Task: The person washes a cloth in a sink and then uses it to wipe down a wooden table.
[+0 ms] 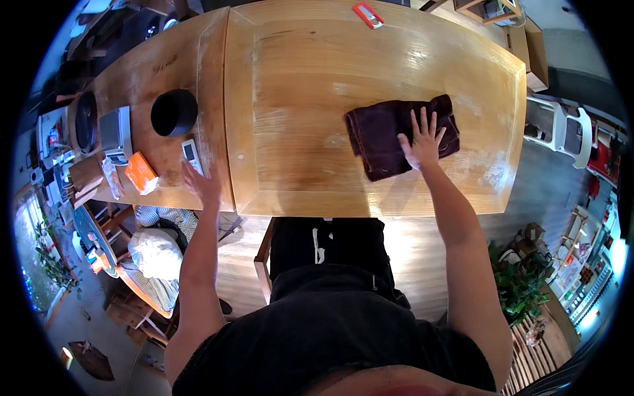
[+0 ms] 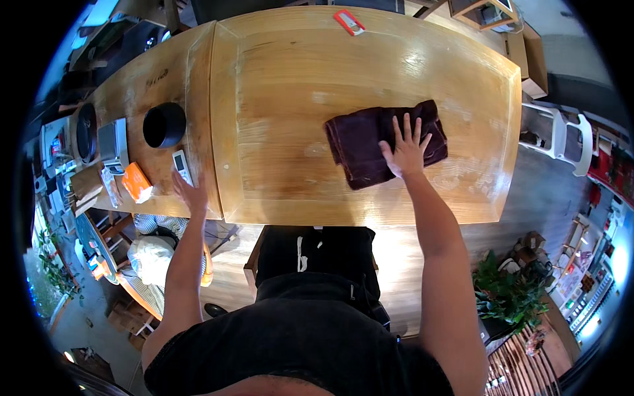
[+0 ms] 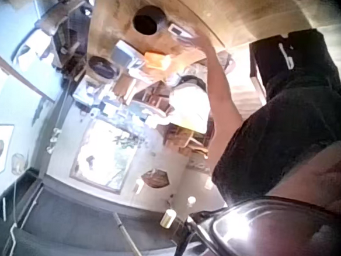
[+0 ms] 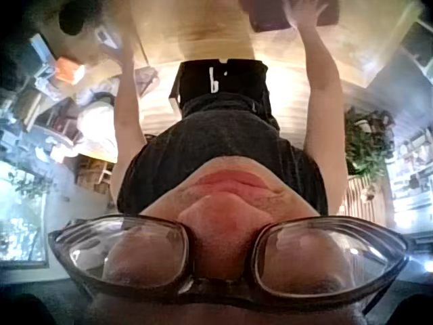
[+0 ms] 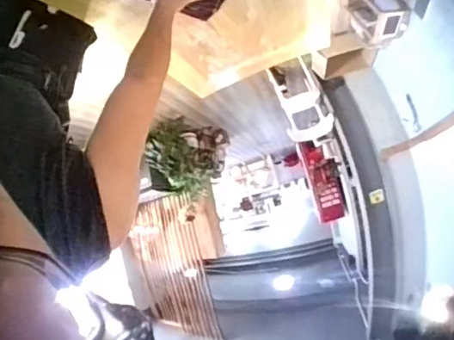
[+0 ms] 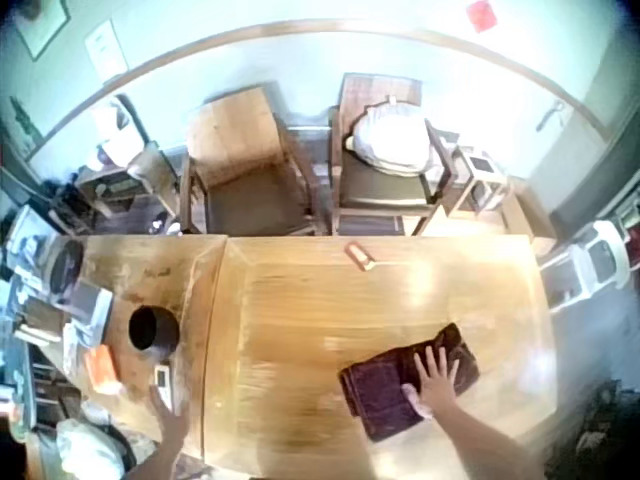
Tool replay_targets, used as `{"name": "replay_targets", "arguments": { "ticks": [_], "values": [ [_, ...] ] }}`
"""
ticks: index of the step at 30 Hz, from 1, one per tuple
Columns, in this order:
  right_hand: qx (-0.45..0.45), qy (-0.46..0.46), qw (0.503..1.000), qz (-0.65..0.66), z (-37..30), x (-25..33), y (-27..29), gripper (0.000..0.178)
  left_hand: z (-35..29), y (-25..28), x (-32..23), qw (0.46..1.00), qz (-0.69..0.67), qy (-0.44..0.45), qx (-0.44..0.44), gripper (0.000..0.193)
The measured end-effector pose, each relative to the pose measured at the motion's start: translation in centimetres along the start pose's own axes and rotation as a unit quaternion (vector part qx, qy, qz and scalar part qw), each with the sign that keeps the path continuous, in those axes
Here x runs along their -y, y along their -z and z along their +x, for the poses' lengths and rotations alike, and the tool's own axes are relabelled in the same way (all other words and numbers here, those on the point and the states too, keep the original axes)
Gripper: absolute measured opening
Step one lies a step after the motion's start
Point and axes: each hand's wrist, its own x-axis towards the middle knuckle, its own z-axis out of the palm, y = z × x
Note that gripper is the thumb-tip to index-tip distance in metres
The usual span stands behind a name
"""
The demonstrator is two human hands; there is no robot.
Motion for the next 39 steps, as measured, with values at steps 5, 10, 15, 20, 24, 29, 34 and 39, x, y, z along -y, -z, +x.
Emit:
{"name": "replay_targets", "arguments": {
  "ticks": [5,10,15,20,24,29,34,39],
  "values": [
    [-0.020,-0.036,0.999,0.023,-0.6,0.8,0.6,0.099,6.8,-1.5,-23.6,0.954,-0.224,-0.163,0.119,0.067],
    [0.028,-0.043,0.998,0.024,-0.2,1.4,1.8,0.096,18.1,-6.5,-43.8,0.867,-0.135,-0.478,0.030,0.061],
    [0.044,-0.035,0.998,0.034,-0.1,1.2,2.1,0.094,25.8,-11.2,-53.3,0.817,-0.001,-0.502,0.284,0.054],
    [0.040,-0.044,0.996,0.070,-0.1,0.4,2.1,0.093,25.2,-11.1,-51.7,0.817,0.011,-0.556,0.153,0.047],
    [0.062,-0.052,0.994,0.068,-0.2,0.1,2.3,0.092,24.4,-7.0,-45.0,0.925,-0.028,-0.325,0.195,0.050],
    [0.050,-0.042,0.996,0.061,-0.3,0.8,2.3,0.090,26.8,-5.6,-24.8,0.974,0.101,-0.080,0.188,0.049],
    [0.057,-0.040,0.997,0.042,-0.2,1.4,2.7,0.091,21.4,-4.0,-18.5,0.983,0.066,-0.031,0.166,0.035],
    [0.001,-0.035,0.999,0.036,-0.6,0.9,1.3,0.088,7.0,-4.1,-33.7,0.809,-0.486,-0.110,0.311,0.033]
  ]
}}
